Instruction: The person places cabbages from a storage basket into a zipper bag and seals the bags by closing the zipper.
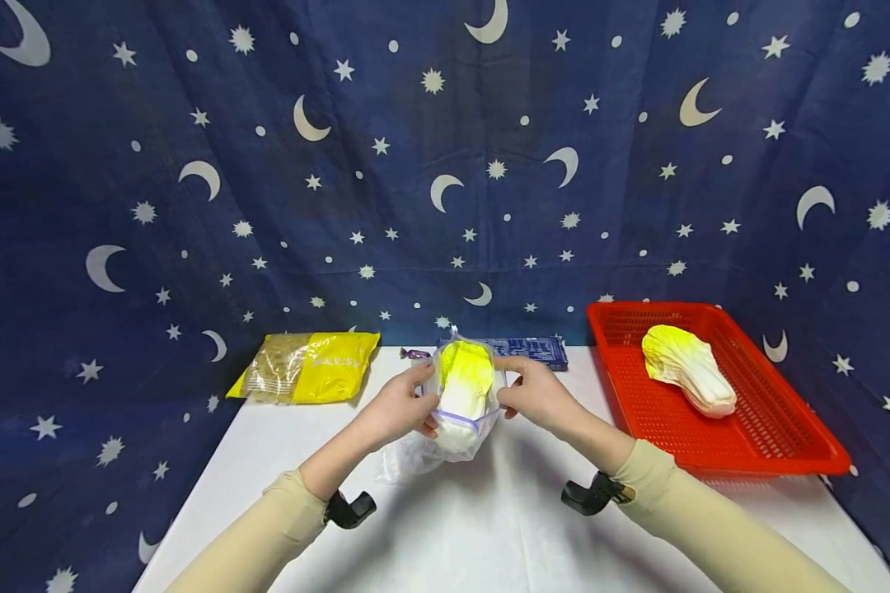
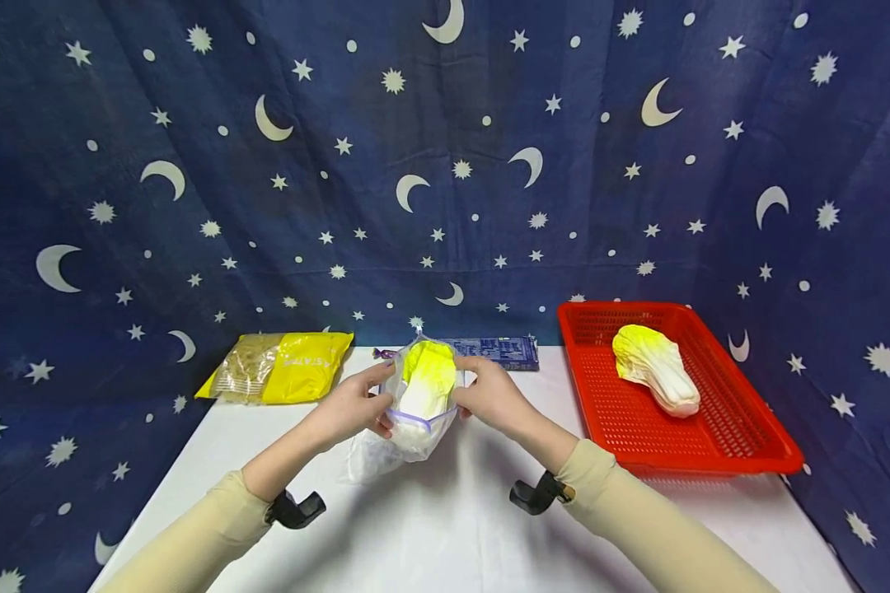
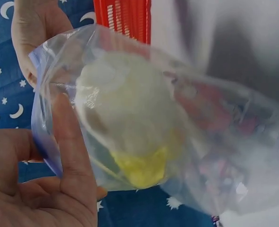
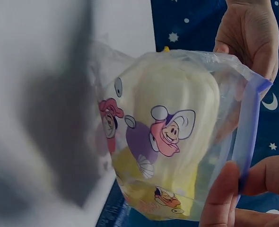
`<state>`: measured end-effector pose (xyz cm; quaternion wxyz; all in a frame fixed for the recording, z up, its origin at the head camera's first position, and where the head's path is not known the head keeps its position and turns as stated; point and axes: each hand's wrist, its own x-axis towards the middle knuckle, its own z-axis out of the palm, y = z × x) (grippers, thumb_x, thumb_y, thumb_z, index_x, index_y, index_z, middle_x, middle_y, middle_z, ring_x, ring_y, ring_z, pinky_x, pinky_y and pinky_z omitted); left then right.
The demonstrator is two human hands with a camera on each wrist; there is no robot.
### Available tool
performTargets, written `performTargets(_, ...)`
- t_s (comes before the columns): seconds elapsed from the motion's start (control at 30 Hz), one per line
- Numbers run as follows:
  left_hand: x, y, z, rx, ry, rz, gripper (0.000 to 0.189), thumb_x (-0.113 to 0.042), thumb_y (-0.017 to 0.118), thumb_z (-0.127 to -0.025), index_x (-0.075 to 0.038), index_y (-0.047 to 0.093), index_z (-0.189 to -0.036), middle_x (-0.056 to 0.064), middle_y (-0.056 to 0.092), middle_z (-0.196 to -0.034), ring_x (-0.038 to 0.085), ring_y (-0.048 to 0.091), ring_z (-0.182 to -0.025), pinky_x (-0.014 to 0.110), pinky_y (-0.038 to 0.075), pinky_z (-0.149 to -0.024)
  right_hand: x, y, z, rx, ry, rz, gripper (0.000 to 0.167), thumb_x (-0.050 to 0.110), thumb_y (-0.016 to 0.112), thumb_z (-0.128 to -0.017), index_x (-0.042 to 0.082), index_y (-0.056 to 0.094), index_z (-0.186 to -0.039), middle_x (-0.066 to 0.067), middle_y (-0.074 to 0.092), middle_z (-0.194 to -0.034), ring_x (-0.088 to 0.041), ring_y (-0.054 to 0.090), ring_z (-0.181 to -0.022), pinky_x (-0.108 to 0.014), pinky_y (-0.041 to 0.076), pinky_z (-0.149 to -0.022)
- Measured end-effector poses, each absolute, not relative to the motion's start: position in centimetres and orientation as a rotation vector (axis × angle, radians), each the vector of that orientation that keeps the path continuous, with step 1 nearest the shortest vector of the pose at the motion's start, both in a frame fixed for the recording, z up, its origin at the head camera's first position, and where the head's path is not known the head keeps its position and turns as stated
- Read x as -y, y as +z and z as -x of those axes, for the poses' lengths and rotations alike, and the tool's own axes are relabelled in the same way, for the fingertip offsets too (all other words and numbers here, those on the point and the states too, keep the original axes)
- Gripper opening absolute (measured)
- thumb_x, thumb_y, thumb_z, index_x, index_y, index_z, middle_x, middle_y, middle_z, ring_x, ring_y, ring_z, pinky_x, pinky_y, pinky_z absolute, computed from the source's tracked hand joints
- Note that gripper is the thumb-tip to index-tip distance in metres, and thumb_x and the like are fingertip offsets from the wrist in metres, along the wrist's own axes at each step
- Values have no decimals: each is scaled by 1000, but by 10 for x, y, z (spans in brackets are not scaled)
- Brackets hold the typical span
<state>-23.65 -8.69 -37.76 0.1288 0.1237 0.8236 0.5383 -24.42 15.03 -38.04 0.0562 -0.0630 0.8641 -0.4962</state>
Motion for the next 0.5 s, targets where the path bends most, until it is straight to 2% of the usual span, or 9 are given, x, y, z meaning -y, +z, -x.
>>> performTargets(0.17, 89, -358, 242, -2492, 1440, -362, 62, -6, 58, -97, 5, 38, -154, 18, 40, -158, 20, 63, -58, 33, 63, -60, -147, -362, 250, -2599, -1439, 158, 70, 5, 67, -82, 0, 50, -150, -14, 65, -90, -29, 65, -66, -28, 53, -58)
performTargets(0.23, 90, -351, 243, -2504, 1424, -361, 63, -7, 59, -97, 5, 37, -155, 19, 44, -155, 20, 63, -58, 33, 63, -61, -145, -355, 252, -2581, -1436, 151, 71, 5, 69, -82, -1, 48, -150, -13, 65, -94, -29, 65, -68, -28, 57, -61)
performTargets(0.33, 91, -344, 244, -2501, 1428, -358, 65, -6, 59, -97, 5, 34, -156, 25, 55, -139, 20, 64, -60, 36, 64, -64, -143, -346, 253, -2552, -1446, 143, 72, 6, 71, -83, -2, 46, -151, -15, 65, -105, -27, 64, -69, -30, 61, -66)
performTargets(0.4, 91, -340, 245, -2488, 1441, -353, 67, -5, 58, -96, 5, 31, -157, 27, 58, -132, 20, 65, -61, 37, 65, -66, -142, -341, 254, -2537, -1455, 156, 73, 6, 71, -84, -4, 45, -151, -18, 64, -110, -26, 63, -69, -32, 62, -68)
performTargets(0.5, 93, -336, 245, -2481, 1457, -370, 69, -4, 57, -95, 5, 29, -158, 27, 58, -130, 22, 67, -63, 37, 65, -66, -142, -337, 256, -2526, -1461, 158, 75, 5, 71, -83, -5, 43, -152, -20, 62, -110, -25, 63, -69, -31, 63, -68)
